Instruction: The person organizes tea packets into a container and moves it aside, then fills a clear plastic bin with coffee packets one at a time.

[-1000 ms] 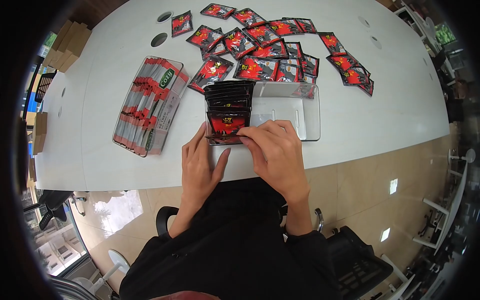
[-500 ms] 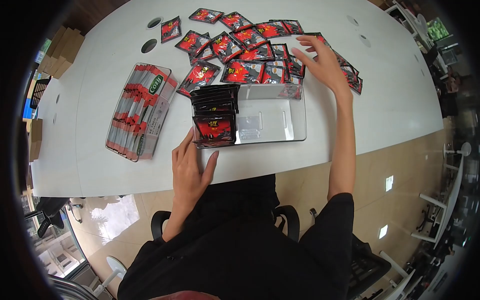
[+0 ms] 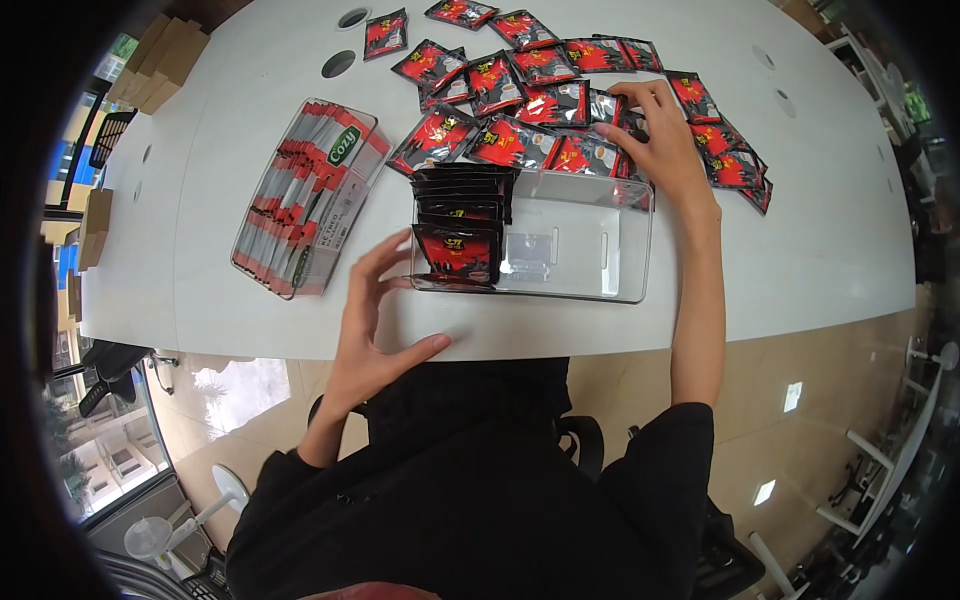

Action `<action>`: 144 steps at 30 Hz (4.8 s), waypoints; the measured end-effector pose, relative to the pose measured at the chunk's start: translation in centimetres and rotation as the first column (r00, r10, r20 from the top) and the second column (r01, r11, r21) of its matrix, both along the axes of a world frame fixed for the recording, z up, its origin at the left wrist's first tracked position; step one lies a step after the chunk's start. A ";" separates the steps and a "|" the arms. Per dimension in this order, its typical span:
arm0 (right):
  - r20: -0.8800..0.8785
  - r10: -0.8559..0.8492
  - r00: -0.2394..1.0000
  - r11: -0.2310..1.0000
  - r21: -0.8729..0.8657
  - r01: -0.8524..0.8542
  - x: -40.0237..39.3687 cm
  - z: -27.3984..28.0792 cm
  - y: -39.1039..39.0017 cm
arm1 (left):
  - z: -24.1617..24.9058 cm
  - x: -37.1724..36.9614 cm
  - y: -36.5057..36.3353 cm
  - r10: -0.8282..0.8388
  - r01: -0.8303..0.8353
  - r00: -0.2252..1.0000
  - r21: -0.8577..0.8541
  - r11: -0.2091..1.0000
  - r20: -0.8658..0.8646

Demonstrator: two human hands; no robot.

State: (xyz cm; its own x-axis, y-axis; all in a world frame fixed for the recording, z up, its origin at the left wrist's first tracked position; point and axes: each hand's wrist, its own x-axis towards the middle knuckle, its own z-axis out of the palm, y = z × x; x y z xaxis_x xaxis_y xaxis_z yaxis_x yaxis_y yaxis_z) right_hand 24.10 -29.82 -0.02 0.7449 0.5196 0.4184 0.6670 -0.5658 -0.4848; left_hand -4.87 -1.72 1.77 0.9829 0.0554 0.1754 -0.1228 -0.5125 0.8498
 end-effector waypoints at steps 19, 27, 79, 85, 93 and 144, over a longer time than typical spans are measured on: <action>-0.040 0.000 0.999 0.999 0.036 0.002 0.5 0.8 -2.2 | -3.1 10.7 0.3 -0.230 0.242 0.938 -0.018 0.970 0.261; -0.083 -0.070 0.994 0.997 0.033 0.073 0.0 0.1 -1.9 | -4.6 11.5 1.3 -0.249 0.282 0.927 -0.085 0.956 0.281; -0.227 0.651 0.725 0.218 0.970 0.108 -6.6 3.4 0.7 | -4.8 10.6 2.3 -0.173 -0.101 0.555 0.273 0.957 0.813; -0.065 0.523 0.850 0.473 0.852 -0.226 -14.0 3.6 10.9 | -6.0 8.2 2.4 -0.125 0.140 0.760 0.027 0.990 0.638; 0.324 0.493 0.808 0.551 0.602 -0.577 -14.7 -1.5 10.9 | -6.1 8.2 2.9 -0.204 0.283 0.669 0.009 0.959 0.715; 0.151 0.515 0.844 0.857 -0.068 -0.510 -12.6 1.2 7.8 | -3.9 7.2 1.1 -0.165 -0.029 0.885 0.404 0.914 0.436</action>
